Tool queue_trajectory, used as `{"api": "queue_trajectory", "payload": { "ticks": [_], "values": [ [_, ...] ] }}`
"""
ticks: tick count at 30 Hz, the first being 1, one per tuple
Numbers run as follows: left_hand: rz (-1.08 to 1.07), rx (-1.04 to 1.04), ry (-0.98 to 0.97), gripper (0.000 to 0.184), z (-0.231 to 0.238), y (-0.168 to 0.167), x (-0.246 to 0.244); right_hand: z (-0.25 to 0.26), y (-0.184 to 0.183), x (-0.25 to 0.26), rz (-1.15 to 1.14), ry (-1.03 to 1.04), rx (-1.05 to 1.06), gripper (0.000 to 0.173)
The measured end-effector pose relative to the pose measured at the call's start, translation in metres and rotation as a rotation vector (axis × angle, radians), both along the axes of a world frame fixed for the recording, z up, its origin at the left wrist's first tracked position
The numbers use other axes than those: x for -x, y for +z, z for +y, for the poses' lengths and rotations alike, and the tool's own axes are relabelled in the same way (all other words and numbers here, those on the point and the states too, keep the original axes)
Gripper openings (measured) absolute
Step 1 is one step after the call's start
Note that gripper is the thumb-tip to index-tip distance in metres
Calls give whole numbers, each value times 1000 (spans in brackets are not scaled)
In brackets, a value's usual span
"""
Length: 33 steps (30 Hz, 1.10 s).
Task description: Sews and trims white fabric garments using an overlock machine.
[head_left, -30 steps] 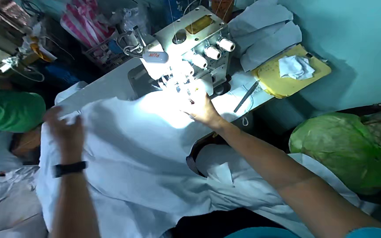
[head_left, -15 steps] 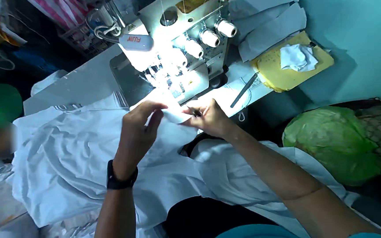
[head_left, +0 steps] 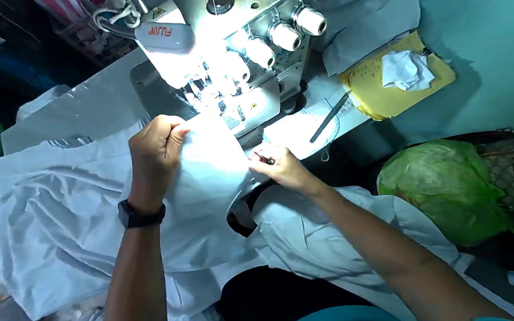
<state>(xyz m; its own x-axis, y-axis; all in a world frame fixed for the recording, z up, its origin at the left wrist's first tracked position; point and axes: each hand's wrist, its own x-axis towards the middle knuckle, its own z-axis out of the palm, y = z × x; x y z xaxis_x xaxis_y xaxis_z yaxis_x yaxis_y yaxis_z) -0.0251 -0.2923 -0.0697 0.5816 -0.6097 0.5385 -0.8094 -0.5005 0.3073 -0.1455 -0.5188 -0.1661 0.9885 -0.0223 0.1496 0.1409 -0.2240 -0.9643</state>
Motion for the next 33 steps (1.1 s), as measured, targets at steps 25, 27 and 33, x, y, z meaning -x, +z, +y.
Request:
{"api": "queue_trajectory", "payload": {
  "ticks": [25, 27, 33],
  "values": [
    [-22, -54, -100, 27, -8, 12, 10, 15, -14, 26, 226, -301, -236, 14],
    [37, 3, -73, 25, -9, 0, 2, 19, -15, 24, 235, -346, -245, 15],
    [331, 96, -100, 7, -11, -9, -9, 22, -9, 36, 334, -378, -180, 21]
  ]
}}
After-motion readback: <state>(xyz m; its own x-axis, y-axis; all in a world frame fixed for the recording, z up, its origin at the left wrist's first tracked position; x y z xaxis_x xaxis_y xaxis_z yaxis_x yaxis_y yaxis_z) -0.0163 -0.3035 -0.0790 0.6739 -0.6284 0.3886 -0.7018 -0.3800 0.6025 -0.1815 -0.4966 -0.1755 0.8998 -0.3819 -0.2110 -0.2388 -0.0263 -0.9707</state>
